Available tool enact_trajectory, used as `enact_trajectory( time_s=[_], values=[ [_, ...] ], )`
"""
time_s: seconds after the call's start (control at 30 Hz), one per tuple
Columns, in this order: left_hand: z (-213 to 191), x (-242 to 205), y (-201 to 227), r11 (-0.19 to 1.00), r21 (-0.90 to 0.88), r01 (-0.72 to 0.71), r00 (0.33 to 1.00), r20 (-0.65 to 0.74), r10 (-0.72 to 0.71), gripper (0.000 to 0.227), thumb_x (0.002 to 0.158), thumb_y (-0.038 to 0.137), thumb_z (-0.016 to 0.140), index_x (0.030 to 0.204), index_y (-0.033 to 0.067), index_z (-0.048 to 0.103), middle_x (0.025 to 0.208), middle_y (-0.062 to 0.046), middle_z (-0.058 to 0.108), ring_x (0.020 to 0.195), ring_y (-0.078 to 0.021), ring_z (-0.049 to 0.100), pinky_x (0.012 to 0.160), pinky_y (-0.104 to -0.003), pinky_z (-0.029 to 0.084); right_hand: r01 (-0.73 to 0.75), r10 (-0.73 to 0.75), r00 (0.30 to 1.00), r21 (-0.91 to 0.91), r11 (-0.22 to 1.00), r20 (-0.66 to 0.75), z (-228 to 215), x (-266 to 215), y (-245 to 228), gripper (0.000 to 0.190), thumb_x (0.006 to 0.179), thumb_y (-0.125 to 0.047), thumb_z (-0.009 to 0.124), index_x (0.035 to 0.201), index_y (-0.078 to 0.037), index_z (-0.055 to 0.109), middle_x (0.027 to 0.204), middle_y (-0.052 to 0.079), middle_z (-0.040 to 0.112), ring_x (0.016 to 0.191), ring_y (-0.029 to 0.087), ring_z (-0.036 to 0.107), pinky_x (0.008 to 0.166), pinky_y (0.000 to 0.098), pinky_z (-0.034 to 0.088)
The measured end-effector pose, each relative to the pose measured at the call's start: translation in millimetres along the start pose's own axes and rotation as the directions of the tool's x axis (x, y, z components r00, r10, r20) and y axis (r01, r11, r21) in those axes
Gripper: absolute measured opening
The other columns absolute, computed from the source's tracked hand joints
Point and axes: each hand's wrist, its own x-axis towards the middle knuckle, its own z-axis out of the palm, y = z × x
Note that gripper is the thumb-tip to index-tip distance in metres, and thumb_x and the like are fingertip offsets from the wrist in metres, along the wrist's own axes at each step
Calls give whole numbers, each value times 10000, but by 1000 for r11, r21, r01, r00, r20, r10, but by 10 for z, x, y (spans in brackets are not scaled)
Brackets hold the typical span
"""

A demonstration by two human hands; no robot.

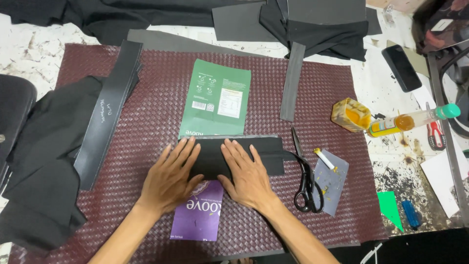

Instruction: Assembling a black leather pouch by applying glue to the edges and folding them over

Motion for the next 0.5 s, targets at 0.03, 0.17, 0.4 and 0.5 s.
enact_trajectory(
  time_s=[0.03,0.17,0.4,0.5],
  values=[
    [-12,2,-6,1000,-12,21,1000,19,-21,713,979,581,438,1531,132,471,1599,-116,459,1479,-272,429,1214,-486,318,-41,42,997,-18,999,62,-41,10,-9,750,961,-441,589,1577,-62,392,1607,167,429,1476,338,404,1189,603,223],
    [2,-12,27,999,7,54,998,33,-54,726,967,597,443,1545,158,456,1612,-87,446,1483,-244,421,1214,-459,318,-123,124,985,-13,992,121,-111,57,-48,859,922,-500,644,1592,-53,345,1629,181,376,1493,356,361,1193,613,210],
    [-65,107,153,991,75,108,993,49,-112,727,1003,630,357,1453,90,542,1557,-138,516,1458,-269,468,1236,-487,286,-109,104,993,119,987,48,-162,-127,98,814,913,-461,680,1558,-45,409,1601,189,424,1498,350,369,1215,610,161],
    [-70,259,307,997,36,67,992,100,-70,740,1010,609,380,1453,35,532,1545,-200,512,1451,-321,468,1238,-527,266,-73,75,997,104,992,-15,-160,-276,188,704,951,-401,648,1537,-62,455,1577,172,472,1479,335,410,1213,589,195]
  ],
)
